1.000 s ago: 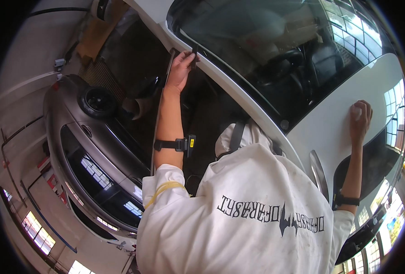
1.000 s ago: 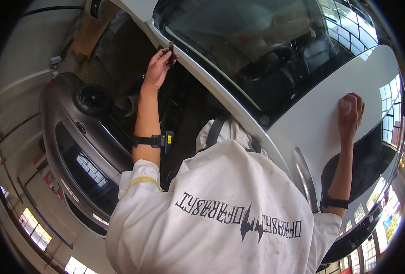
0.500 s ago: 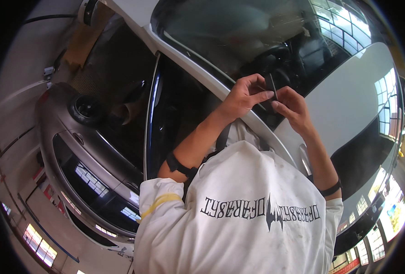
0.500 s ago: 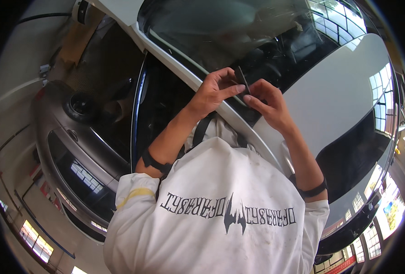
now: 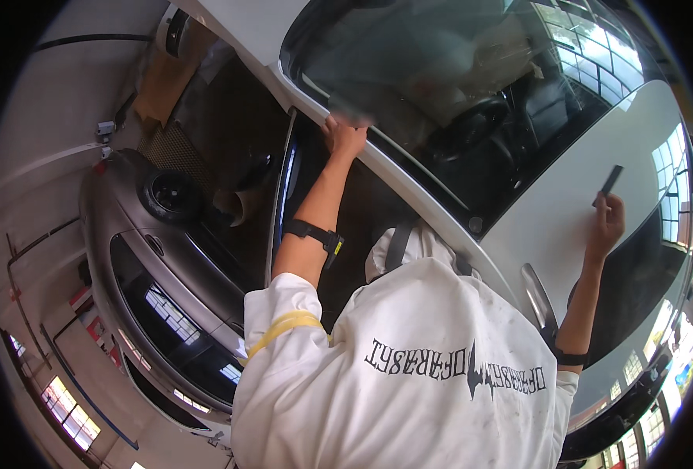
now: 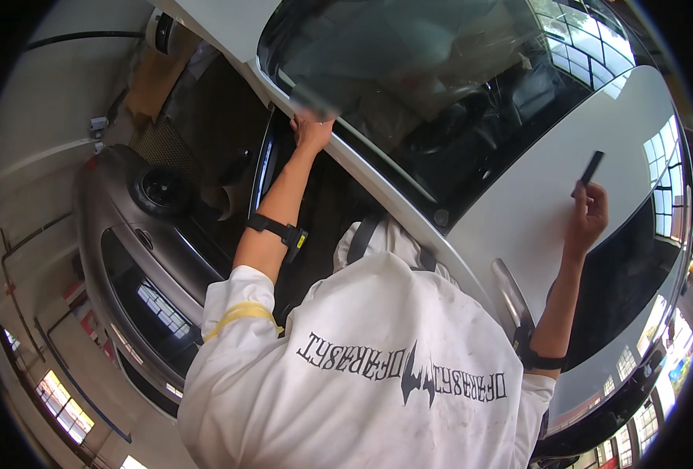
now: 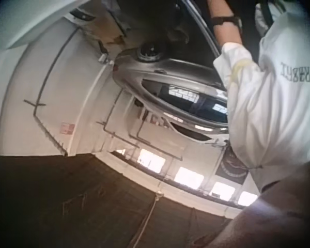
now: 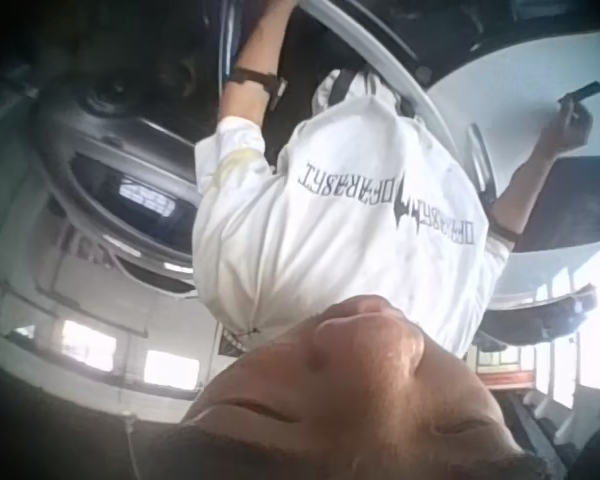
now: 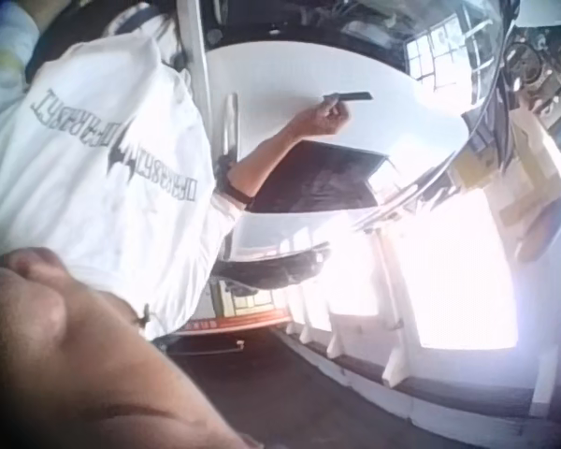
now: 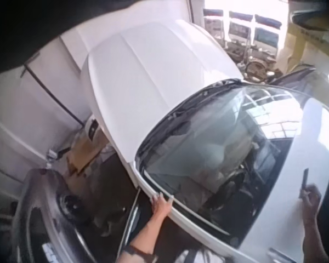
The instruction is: The person applies a tint film to the driver-side window of a white car. They use a squeegee tool to smooth the film and remove air bubbles, working along the edges and center of the glass. The person also handles the window trim and door panel during the process.
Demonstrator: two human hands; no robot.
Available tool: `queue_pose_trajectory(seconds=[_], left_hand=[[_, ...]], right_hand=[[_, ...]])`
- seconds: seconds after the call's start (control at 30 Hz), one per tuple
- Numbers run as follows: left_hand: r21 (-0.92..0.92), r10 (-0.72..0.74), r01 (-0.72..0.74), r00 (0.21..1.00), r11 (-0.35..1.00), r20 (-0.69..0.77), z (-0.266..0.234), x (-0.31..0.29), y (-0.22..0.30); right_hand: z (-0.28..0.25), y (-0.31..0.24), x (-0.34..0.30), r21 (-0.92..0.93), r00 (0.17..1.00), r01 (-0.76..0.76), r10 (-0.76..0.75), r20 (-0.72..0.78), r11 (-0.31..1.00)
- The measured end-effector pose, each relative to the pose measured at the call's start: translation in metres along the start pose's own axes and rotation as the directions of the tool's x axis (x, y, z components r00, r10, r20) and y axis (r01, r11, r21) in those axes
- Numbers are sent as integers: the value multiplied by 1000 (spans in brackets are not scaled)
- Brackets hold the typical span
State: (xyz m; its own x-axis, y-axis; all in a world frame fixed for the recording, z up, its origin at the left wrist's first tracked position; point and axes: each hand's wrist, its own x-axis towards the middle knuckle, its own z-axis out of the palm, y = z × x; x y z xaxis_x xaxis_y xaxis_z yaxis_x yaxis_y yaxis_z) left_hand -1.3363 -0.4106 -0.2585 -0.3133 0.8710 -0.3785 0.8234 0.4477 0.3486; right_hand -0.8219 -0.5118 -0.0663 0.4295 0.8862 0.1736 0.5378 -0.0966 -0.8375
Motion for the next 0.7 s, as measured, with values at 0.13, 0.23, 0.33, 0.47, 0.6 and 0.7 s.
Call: queue_pose_trajectory(seconds=[0.13, 0.23, 0.33, 0.47, 0.6, 0.7], left_hand=[[-51, -12, 11, 1000, 999, -13, 11, -1, 3], [-69, 103, -107, 993, 992, -54, 19, 2, -10], [-224, 215, -220, 975, 949, -47, 8, 6, -26], [-725, 146, -124, 989, 678, -33, -2, 23, -56], [-245, 139, -170, 981, 954, -139, 1, 41, -71], [29, 186, -184, 962, 983, -199, 1, 55, -63]], right_hand=[[-8, 3, -2, 162, 973, -97, 128, -191, 982], [1, 3, -1, -11, 995, -17, 16, -103, 1000], [5, -5, -2, -67, 998, -6, 2, -67, 998], [10, -7, -2, -25, 999, 8, -10, -53, 1000], [12, -9, -1, -52, 999, -12, 11, -30, 999], [14, -9, -5, -101, 999, 25, -29, -40, 995]])
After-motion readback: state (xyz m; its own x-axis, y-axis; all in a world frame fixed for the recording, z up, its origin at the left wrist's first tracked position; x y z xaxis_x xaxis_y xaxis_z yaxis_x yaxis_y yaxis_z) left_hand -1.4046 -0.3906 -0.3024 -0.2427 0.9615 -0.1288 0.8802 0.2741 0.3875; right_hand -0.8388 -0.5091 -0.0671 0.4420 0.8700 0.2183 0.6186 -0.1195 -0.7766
